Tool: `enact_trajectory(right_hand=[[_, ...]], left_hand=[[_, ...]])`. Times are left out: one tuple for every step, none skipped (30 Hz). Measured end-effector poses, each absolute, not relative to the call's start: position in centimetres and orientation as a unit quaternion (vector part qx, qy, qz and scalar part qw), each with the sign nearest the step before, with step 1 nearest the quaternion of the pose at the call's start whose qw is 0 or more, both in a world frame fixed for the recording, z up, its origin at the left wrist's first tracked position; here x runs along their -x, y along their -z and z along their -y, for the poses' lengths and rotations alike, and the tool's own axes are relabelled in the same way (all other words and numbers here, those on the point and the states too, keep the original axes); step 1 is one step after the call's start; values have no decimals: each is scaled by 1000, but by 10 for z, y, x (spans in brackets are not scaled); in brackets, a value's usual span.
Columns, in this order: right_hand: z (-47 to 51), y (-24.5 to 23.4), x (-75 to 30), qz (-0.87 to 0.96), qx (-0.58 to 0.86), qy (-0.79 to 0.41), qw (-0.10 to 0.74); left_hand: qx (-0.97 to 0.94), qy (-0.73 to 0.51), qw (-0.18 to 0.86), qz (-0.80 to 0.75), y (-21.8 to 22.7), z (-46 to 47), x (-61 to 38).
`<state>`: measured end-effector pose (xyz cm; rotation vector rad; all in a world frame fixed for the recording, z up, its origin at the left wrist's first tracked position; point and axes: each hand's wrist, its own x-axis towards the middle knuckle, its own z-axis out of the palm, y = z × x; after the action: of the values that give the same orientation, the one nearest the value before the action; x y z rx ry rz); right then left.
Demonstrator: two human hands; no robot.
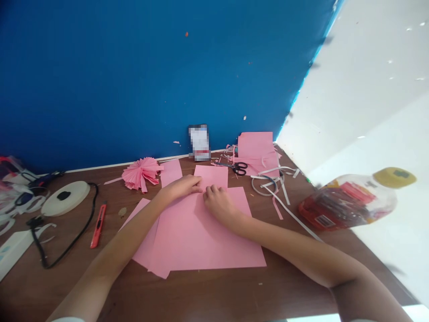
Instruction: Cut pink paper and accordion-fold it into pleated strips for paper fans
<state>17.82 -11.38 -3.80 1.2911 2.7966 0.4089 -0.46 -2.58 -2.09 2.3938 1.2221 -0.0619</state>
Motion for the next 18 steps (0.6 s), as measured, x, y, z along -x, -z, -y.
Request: enact_trajectory(right_hand=[[114, 37, -178, -904, -405, -132, 24], [114, 36, -177, -907, -397, -136, 29], [114, 34, -177, -908, -393, -141, 32], [115, 33, -176, -908, -391, -146, 34], [115, 32, -176, -907, -392, -149, 36], [115, 32, -176, -907, -392, -148, 40], [116, 31, -176, -908, -391, -145, 43], [116, 31, -176, -909, -390, -140, 43], [115, 31, -177, -910, -391, -134, 41], [115, 31, -177, -909, -393, -130, 38], [115, 31, -178, -908, -398, -125, 34], [115, 32, -178, -906, -404, -121, 31], [115, 33, -178, -903, -411, -117, 29], [115, 33, -179, -900, -420, -113, 29], [115, 34, -179, -896, -430, -107, 29], [115, 34, -180, -892, -440, -99, 28], [116, 33, -180, -888, -451, -90, 27], [117, 32, -179, -884, -461, -80, 27]], left_hand=[[-868, 25, 215, -447, 20, 28, 4], [-868, 27, 204, -452, 19, 29, 2], [-869, 31, 192, -455, 19, 31, 1], [-870, 35, 179, -458, 18, 33, 1], [-872, 39, 165, -459, 18, 34, 0], [-874, 44, 152, -459, 17, 35, 0], [-876, 49, 142, -459, 17, 35, 0], [-876, 55, 135, -459, 17, 35, 0], [-876, 61, 134, -460, 17, 34, 1], [-874, 66, 138, -461, 17, 34, 1], [-872, 70, 144, -462, 18, 33, 2], [-870, 73, 151, -463, 18, 33, 3], [-869, 74, 158, -463, 18, 32, 3], [-868, 75, 163, -463, 19, 32, 3], [-868, 75, 166, -462, 19, 32, 4], [-869, 75, 166, -461, 20, 32, 4], [-870, 73, 164, -460, 21, 33, 4], [-871, 71, 161, -459, 21, 33, 3]])
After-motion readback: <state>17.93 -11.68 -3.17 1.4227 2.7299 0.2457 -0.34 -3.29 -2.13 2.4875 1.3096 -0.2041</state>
